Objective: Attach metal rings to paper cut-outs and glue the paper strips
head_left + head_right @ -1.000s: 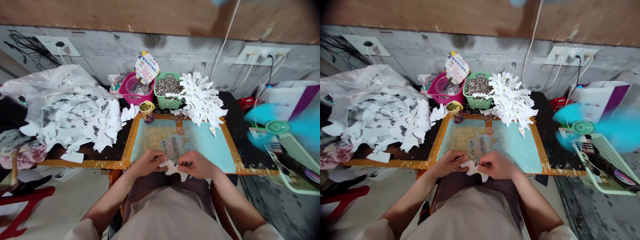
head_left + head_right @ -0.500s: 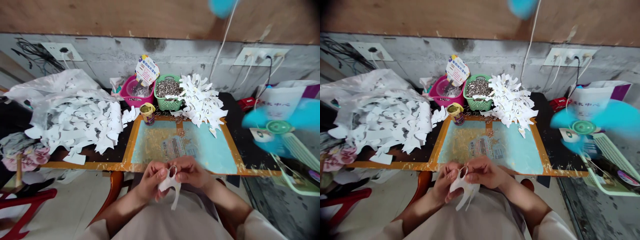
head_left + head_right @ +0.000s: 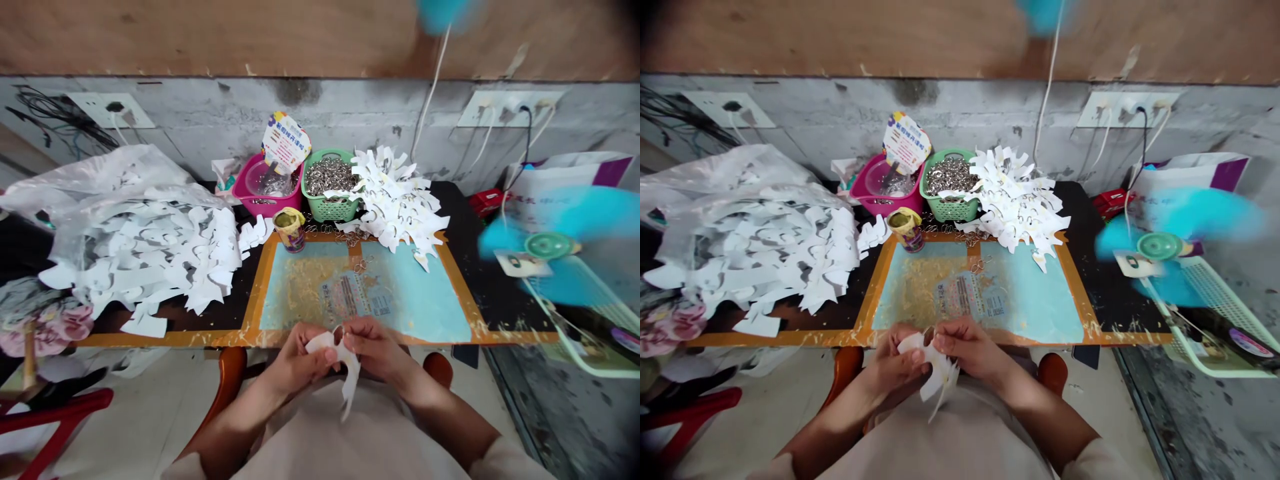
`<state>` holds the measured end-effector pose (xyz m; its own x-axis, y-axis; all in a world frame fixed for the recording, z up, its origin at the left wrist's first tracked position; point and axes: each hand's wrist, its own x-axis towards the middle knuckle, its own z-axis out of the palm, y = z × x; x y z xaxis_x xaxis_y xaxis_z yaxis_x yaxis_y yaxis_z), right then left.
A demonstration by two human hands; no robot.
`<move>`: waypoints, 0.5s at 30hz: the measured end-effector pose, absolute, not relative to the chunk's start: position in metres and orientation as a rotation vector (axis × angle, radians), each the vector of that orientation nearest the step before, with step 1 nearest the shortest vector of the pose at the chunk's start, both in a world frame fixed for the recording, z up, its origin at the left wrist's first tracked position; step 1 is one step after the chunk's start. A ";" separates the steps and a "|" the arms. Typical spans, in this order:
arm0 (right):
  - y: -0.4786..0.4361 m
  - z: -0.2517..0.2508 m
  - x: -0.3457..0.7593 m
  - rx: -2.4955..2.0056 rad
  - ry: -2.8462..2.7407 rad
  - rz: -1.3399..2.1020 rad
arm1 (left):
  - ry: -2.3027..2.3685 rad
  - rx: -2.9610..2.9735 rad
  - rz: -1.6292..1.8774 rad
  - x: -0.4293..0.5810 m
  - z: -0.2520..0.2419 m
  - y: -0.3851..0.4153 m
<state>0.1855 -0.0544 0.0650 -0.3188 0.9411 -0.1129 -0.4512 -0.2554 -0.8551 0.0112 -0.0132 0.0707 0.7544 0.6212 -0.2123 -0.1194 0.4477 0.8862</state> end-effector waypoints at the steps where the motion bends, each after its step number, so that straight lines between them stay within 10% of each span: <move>1: -0.055 0.061 0.182 -0.763 -0.878 1.774 | 0.544 0.989 0.518 0.012 0.067 -0.016; 15: -0.038 0.079 0.244 -1.131 -1.699 1.396 | 0.696 0.770 0.807 0.016 0.026 0.009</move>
<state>0.2437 -0.0377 0.0788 -0.4111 0.9109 -0.0349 0.2108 0.0577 -0.9758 0.0163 0.0088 0.0256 0.5092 0.8255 -0.2436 -0.3622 0.4623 0.8094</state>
